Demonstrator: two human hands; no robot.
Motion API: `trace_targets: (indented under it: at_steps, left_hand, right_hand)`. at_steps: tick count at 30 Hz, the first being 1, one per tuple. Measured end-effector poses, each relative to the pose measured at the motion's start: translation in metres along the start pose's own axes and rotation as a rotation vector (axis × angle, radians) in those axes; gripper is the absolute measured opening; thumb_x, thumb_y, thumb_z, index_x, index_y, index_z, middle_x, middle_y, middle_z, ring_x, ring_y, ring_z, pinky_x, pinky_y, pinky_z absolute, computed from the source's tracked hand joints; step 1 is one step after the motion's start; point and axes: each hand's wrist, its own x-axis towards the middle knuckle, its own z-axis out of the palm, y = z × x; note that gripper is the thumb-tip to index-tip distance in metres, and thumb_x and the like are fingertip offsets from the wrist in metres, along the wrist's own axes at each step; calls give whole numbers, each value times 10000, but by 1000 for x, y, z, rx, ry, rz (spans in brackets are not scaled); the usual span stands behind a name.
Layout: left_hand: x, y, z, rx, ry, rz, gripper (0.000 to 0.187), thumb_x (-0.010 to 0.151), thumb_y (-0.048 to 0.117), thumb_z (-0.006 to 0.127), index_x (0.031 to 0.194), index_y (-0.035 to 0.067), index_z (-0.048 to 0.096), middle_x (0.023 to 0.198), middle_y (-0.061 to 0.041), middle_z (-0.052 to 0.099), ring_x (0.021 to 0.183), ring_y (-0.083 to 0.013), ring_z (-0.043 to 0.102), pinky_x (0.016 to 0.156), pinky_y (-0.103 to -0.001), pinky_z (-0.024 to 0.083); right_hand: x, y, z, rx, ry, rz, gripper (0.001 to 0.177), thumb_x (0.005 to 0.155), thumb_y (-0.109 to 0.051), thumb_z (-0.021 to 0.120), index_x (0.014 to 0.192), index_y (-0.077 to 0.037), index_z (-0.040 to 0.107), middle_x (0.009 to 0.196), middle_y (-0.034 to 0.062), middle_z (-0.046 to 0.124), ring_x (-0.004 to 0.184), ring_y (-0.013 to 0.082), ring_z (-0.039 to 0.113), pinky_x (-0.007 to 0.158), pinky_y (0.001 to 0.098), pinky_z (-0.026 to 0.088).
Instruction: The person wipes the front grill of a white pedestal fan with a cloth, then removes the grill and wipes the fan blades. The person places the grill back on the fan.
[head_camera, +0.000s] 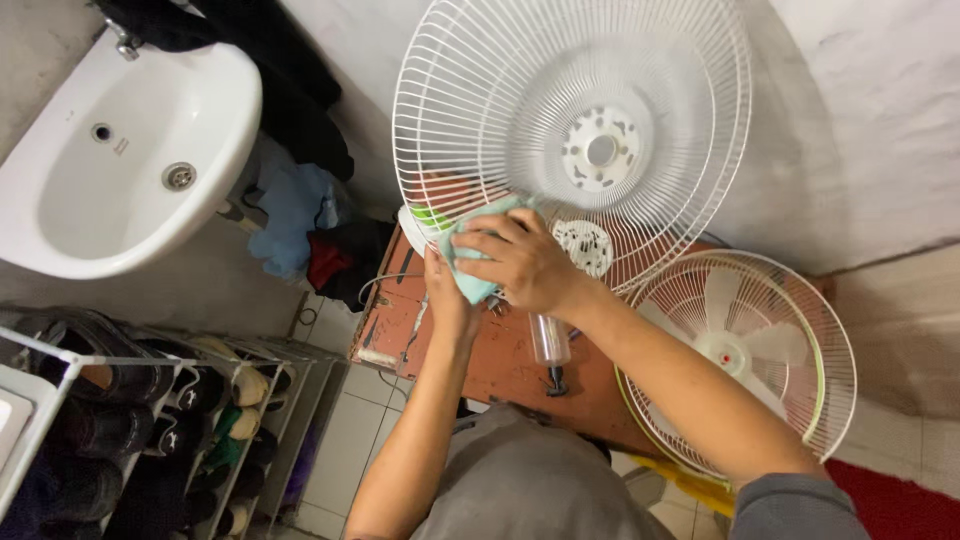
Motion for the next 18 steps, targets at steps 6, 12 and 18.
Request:
trace_targets:
  at_steps: [6, 12, 18]
  left_hand:
    - [-11, 2, 14, -55, 18, 4, 590, 1061, 452, 493, 1463, 34, 387, 1368, -138, 581, 1230, -254, 615, 1026, -428, 545]
    - [-8, -4, 14, 60, 74, 83, 653, 1035, 493, 516, 1452, 5, 397, 1389, -167, 575, 1240, -270, 612, 1006, -430, 551]
    - [-15, -28, 25, 119, 232, 138, 702, 1044, 527, 459, 1420, -66, 434, 1388, -213, 576, 1238, -318, 612, 1023, -444, 551]
  right_hand:
    - [-94, -15, -11, 167, -198, 86, 170, 800, -116, 736, 938, -204, 778, 1259, -26, 710, 1264, 175, 559, 1062, 394, 303]
    - [-184, 10, -46, 224, -18, 449, 299, 777, 29, 708, 982, -181, 768, 1201, -31, 719, 1252, 156, 578, 1103, 404, 406]
    - [-187, 50, -57, -16, 583, 895, 322, 901, 42, 648, 1191, -95, 678, 1260, 67, 649, 1219, 249, 582, 1042, 412, 502]
